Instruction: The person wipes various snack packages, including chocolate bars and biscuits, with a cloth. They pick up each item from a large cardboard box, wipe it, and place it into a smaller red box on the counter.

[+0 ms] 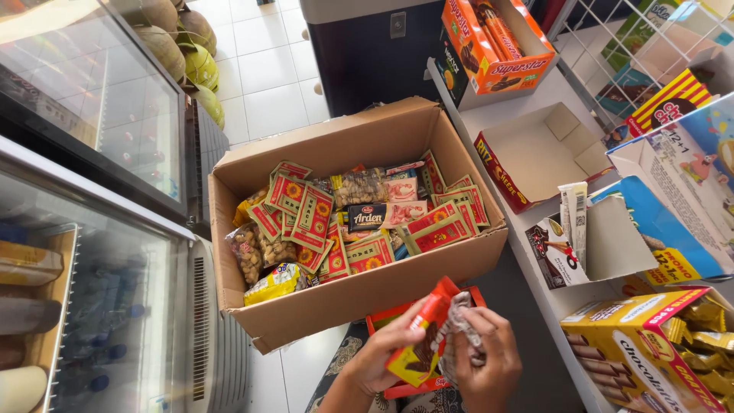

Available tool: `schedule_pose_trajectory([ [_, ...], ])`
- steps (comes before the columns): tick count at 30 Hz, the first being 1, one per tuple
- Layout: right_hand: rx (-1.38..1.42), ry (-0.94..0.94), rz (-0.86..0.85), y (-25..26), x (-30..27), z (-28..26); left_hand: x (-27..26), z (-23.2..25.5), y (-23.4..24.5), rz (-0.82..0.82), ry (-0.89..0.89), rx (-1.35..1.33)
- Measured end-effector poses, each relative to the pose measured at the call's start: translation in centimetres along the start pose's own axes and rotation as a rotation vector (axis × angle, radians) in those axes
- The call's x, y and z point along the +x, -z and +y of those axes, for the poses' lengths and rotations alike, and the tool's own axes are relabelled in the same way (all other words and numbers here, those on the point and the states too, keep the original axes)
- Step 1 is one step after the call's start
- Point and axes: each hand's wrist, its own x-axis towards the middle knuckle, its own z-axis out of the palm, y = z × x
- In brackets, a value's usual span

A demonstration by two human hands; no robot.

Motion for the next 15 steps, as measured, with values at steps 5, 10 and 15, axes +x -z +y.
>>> schedule_pose_trajectory([
  [5, 0.13, 0.248, -0.192, -0.4, -0.8, -1.2, 0.4, 0.3, 1.5, 0.019, -0.159, -0.45],
  [10, 0.168, 0.31, -0.295, -0.7, -0.5, -0.8, 0.0, 0.3, 2.1, -0.03, -0.177, -0.398],
  [15, -0.068, -0.038, -0.167, 0.7, 1.1, 0.7, 1.1, -1.1, -0.3, 0.161, -0.076, 0.28],
])
